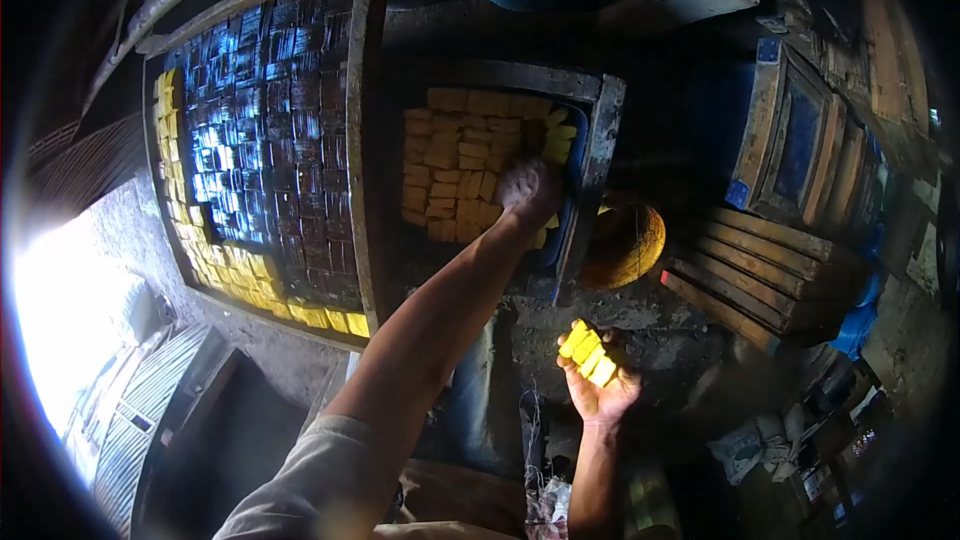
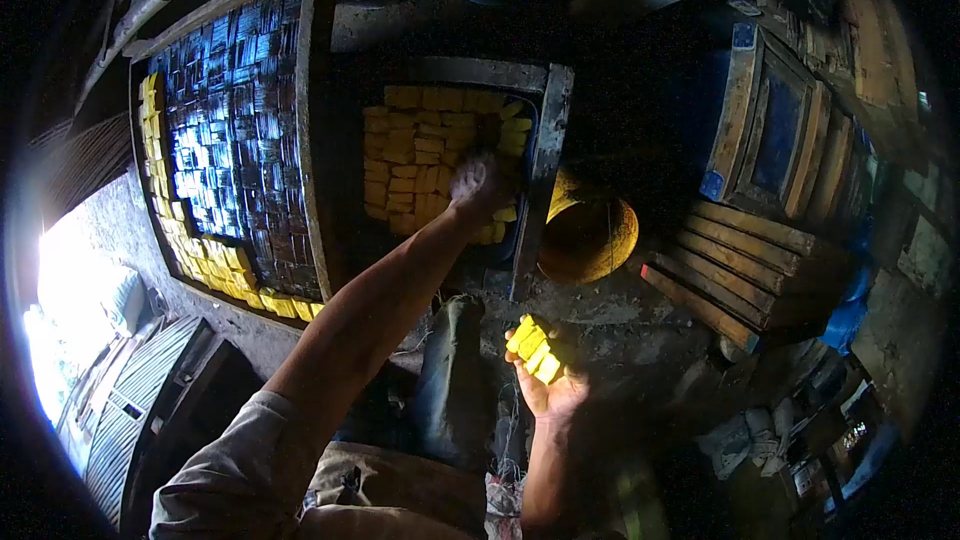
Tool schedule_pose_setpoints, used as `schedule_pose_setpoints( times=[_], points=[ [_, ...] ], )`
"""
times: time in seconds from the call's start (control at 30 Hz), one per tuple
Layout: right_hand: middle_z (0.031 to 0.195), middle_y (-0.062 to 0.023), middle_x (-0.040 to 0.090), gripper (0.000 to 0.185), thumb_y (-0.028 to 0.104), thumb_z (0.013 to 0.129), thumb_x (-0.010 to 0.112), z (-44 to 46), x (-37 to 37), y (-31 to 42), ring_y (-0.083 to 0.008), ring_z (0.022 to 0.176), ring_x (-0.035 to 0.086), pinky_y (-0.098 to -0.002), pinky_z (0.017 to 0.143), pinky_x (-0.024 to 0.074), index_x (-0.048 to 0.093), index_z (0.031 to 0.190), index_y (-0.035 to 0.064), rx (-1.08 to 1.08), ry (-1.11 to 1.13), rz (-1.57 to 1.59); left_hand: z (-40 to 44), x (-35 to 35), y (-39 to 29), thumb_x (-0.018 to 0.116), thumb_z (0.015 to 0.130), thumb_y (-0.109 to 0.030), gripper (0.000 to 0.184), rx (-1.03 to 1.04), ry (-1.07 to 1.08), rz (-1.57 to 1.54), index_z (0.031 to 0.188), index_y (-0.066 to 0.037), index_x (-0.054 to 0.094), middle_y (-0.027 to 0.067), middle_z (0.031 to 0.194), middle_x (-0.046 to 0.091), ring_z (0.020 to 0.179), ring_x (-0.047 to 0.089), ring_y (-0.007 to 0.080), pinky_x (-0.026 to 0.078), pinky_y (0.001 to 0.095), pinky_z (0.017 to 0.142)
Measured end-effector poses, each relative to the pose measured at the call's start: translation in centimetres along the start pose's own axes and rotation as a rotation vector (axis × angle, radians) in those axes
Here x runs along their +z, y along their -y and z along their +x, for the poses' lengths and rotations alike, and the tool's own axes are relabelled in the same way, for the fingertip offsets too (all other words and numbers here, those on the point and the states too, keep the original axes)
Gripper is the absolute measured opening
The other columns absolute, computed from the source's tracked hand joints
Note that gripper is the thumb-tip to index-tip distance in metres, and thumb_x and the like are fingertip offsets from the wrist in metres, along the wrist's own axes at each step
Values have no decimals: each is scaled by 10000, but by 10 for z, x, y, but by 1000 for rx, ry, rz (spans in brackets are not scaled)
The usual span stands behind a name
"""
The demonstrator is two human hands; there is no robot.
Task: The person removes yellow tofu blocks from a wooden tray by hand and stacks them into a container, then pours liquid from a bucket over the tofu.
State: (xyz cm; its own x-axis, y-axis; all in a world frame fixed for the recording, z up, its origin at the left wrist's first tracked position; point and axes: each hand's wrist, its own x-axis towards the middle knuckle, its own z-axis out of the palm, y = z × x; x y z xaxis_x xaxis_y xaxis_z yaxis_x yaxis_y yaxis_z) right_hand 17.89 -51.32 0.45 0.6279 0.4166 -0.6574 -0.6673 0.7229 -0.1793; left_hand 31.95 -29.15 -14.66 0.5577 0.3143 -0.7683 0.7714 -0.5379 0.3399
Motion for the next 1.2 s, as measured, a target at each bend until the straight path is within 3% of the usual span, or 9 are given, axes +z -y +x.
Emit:
schedule_pose_setpoints(
  times=[0.13,0.27,0.33,0.53,0.73,0.9,0.97,1.03,1.2],
  points=[
    [1317,-217,571,444,223,796,720,28,22,14,-454,1229,518,-555,983,498,603,1206,96,-31,37,-73,6,3,-4,627,825,-233,340,-35,190,-65,1085,-17,654,183,1184,600,1099,595,346,497,460,868],
    [1320,-192,532,453,179,820,622,86,61,45,-438,1232,519,-527,933,513,508,1251,99,-46,108,-272,-11,44,3,647,767,-225,401,189,-344,-70,1087,13,607,208,1160,585,1165,479,360,338,514,1013],
    [1180,-166,533,484,180,798,618,127,96,52,-393,1193,542,-467,900,521,449,1244,99,-111,265,-604,-26,37,2,658,737,-233,473,269,-508,-75,1114,29,543,222,1183,563,1165,459,377,327,519,1018],
    [1025,-41,492,428,228,712,723,230,154,52,-166,999,521,-348,841,484,518,1064,99,47,513,-1596,-34,35,32,630,780,-239,556,380,-360,100,1241,57,531,208,1281,522,1247,420,373,341,497,1017],
    [1064,-184,523,413,121,651,742,293,143,7,-375,1045,566,-424,887,491,601,1039,109,-54,718,-2599,-56,25,47,596,825,-281,542,418,-330,184,1266,33,563,177,1278,542,1258,426,344,325,478,1042],
    [1073,-196,527,430,125,621,764,296,120,-16,-397,1061,560,-437,908,490,622,1027,98,-219,636,-2560,-59,31,56,597,818,-292,571,443,-322,112,1260,66,543,193,1278,534,1265,421,362,317,498,1061],
    [1222,-232,558,674,129,657,790,293,124,-19,-364,1142,580,-421,959,514,586,1299,92,-123,537,-2477,-60,25,54,607,802,-281,607,411,-305,95,1283,77,510,201,1288,521,1260,421,373,331,502,1048],
    [1006,-80,644,430,129,699,775,297,125,-9,-196,913,627,-310,815,529,607,1091,78,-24,563,-2082,-50,32,54,616,786,-269,646,383,-291,84,1307,88,478,210,1298,508,1256,421,384,346,506,1034],
    [1041,-44,572,395,115,752,728,265,143,19,-143,964,577,-295,821,511,555,1106,89,117,326,-1206,-31,37,24,624,743,-209,695,180,-306,-226,1350,55,410,223,1300,477,1258,395,423,348,574,1013]
  ],
)
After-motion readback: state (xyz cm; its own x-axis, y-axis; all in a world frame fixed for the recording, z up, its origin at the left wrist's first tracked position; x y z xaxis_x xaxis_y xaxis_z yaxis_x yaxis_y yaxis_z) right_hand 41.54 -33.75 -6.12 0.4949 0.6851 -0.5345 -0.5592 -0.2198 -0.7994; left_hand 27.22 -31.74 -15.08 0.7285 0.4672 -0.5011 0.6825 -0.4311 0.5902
